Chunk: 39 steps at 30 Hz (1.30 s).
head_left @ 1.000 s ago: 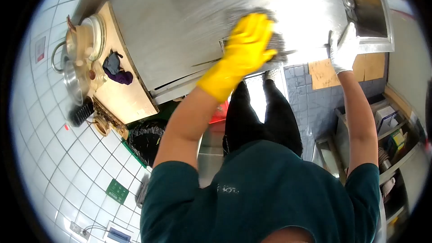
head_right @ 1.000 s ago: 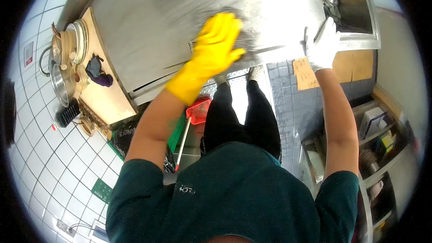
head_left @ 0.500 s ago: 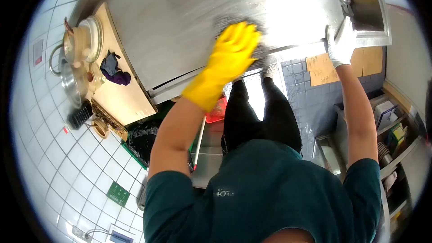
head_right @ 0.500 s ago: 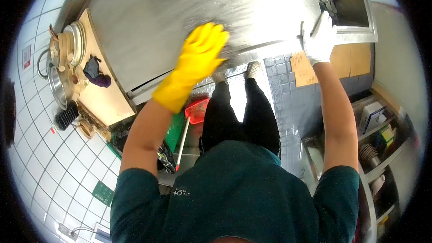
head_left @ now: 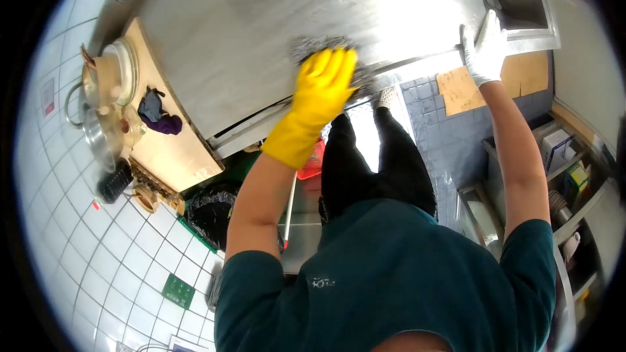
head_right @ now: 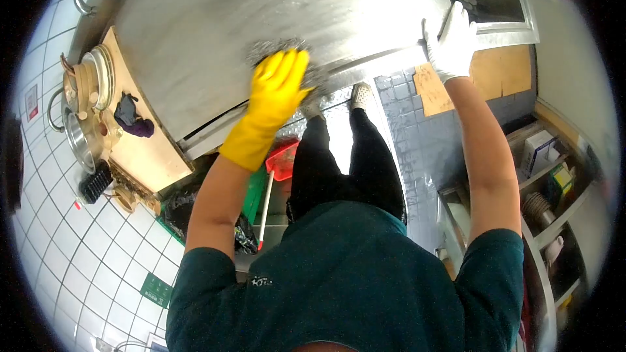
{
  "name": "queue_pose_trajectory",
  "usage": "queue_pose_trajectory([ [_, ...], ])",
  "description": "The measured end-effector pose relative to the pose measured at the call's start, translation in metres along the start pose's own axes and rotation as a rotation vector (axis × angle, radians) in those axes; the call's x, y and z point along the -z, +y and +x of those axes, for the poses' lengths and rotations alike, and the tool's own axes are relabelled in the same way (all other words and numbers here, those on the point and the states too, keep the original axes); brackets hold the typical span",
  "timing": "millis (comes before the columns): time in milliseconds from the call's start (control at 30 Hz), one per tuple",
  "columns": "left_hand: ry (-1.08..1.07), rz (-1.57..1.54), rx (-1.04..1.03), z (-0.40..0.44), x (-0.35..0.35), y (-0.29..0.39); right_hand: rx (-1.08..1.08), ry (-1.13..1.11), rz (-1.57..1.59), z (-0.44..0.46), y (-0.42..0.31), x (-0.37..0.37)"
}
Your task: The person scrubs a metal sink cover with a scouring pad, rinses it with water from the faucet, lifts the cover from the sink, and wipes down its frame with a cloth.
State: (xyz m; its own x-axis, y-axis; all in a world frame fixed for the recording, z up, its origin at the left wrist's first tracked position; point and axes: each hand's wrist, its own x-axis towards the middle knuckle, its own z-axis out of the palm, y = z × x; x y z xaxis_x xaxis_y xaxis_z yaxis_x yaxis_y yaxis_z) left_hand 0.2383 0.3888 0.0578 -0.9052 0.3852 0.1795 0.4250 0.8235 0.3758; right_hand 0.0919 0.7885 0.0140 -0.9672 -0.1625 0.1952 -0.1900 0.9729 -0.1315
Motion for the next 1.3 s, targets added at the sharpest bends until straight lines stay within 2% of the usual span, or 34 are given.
queue_pose_trajectory([
  [67, 0.086, -0.064, -0.098, 0.033, -0.021, 0.012, -0.016, -0.021, 0.004, 0.001, -0.002, 0.002],
  [133, 0.058, -0.069, -0.102, 0.044, -0.025, 0.016, 0.0, -0.003, 0.011, 0.0, -0.001, 0.0],
  [200, -0.001, 0.085, -0.113, 0.027, -0.011, 0.008, 0.007, -0.003, 0.002, 0.002, 0.001, -0.001],
  [267, -0.129, 0.054, 0.004, 0.005, 0.006, -0.002, -0.003, -0.03, -0.028, 0.001, 0.001, 0.001],
  [333, -0.145, 0.06, 0.059, -0.016, 0.023, -0.018, -0.007, -0.041, -0.045, 0.001, -0.001, 0.002],
  [533, -0.041, -0.042, 0.023, 0.011, 0.009, 0.001, -0.029, 0.032, -0.035, 0.0, 0.003, -0.005],
  [633, -0.123, 0.031, -0.015, 0.007, 0.019, -0.007, -0.083, -0.035, 0.005, -0.001, 0.003, 0.0],
  [767, -0.361, 0.144, 0.064, -0.013, 0.053, -0.028, -0.012, -0.018, -0.113, -0.002, 0.002, -0.001],
  [867, -0.324, 0.21, 0.094, -0.071, 0.065, -0.062, 0.018, 0.002, -0.119, 0.0, 0.003, -0.003],
  [933, -0.252, 0.2, 0.139, -0.133, 0.076, -0.108, 0.036, 0.022, -0.092, -0.001, 0.002, 0.001],
  [1000, -0.249, 0.192, 0.217, -0.175, 0.1, -0.131, 0.029, -0.002, -0.08, -0.001, 0.0, 0.005],
  [1100, -0.08, 0.151, 0.394, -0.241, 0.106, -0.178, 0.024, -0.008, -0.059, 0.004, -0.003, 0.01],
  [1133, 0.044, 0.128, 0.573, -0.239, 0.106, -0.176, 0.015, -0.012, -0.052, 0.003, -0.005, 0.012],
  [1200, 0.102, 0.269, 0.564, -0.227, 0.086, -0.178, 0.039, 0.046, 0.019, 0.001, -0.005, 0.014],
  [1267, 0.152, 0.194, 0.545, -0.168, 0.064, -0.15, 0.066, 0.09, 0.011, 0.001, -0.003, 0.008],
  [1300, 0.113, 0.203, 0.509, -0.127, 0.054, -0.127, 0.02, 0.045, 0.019, 0.003, -0.01, 0.018],
])
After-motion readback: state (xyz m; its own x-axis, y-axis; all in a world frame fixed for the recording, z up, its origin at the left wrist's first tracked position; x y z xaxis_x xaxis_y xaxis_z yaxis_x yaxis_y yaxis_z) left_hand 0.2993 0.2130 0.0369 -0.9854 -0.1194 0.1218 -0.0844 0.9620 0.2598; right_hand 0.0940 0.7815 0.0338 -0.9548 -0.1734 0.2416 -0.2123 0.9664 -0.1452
